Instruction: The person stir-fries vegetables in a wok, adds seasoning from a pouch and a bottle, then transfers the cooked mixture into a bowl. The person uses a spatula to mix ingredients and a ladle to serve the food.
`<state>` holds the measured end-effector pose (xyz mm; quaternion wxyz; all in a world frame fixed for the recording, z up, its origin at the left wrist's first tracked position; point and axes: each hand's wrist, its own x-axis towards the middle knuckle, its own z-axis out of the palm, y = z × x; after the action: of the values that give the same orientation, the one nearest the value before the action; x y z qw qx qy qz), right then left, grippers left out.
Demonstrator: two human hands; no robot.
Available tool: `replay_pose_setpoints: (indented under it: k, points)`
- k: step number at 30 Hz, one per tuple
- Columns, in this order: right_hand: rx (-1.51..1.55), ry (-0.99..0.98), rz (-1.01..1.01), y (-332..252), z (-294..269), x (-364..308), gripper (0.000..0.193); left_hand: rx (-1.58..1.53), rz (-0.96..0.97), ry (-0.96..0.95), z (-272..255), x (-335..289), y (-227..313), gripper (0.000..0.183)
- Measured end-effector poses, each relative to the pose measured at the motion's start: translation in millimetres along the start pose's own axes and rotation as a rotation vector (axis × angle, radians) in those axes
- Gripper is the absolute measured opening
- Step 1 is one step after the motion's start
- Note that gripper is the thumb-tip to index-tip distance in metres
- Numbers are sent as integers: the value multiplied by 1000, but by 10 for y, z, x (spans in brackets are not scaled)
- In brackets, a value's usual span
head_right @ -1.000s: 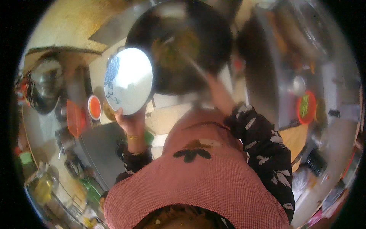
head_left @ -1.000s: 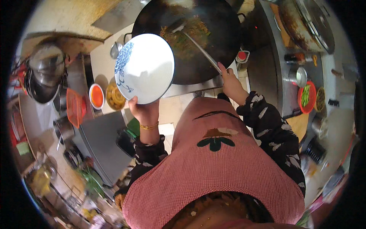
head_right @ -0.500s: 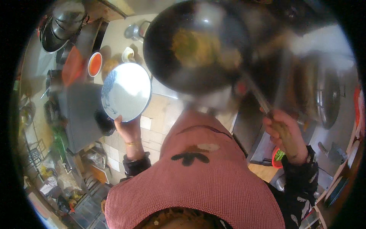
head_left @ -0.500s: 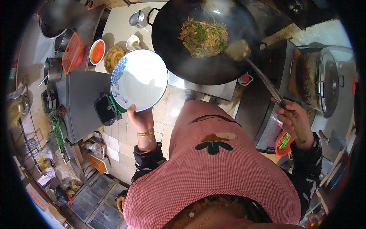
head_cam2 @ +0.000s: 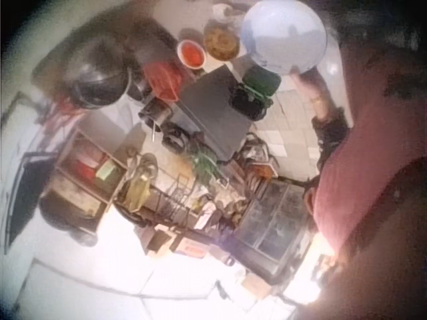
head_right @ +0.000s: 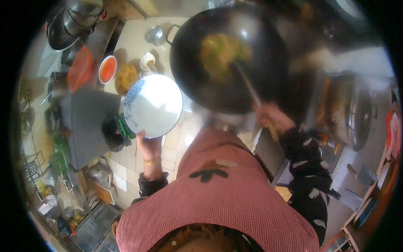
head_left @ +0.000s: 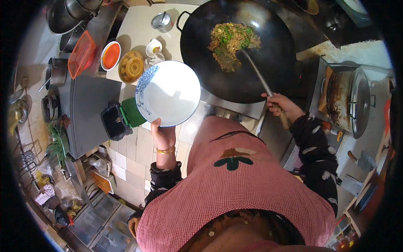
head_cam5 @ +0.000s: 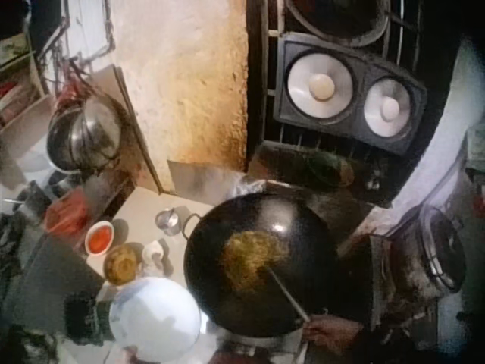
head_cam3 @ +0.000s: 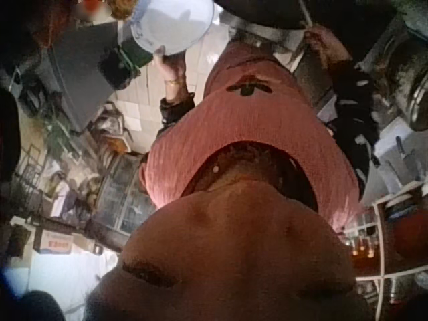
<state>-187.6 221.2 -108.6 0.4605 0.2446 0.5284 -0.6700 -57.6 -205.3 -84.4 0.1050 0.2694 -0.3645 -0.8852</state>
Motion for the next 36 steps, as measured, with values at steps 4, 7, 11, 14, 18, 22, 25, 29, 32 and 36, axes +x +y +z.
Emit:
replay_pose_setpoints:
  k: [4,7,11,14,18,22,25,29,32,36]
  points:
    - [-124,-6,14,216,-27,246,36,44,-23,26,-18,15,103,76]
    - [-103,-32,-17,224,183,326,30,43,-42,-14,-28,38,136,76]
    - [-90,-5,-124,196,459,469,32,31,-92,-35,15,198,66,81]
    - [-138,18,-145,236,494,347,33,34,-112,-107,82,357,5,81]
    - [-141,58,-136,267,495,-122,36,104,-137,-159,214,630,-108,80]
    - [-165,41,-143,160,593,-551,35,253,-231,-55,376,915,-241,76]
    - [-138,87,-108,78,674,-847,33,342,-332,8,529,1105,-354,76]
    - [-201,98,-132,-36,746,-1328,34,401,-298,-46,818,1322,-630,84]
    - [-260,200,-86,-110,784,-1742,34,476,-246,-197,1105,1567,-881,84]
    - [-436,341,-41,-93,808,-2011,37,177,-338,-264,1527,1774,-1194,76]
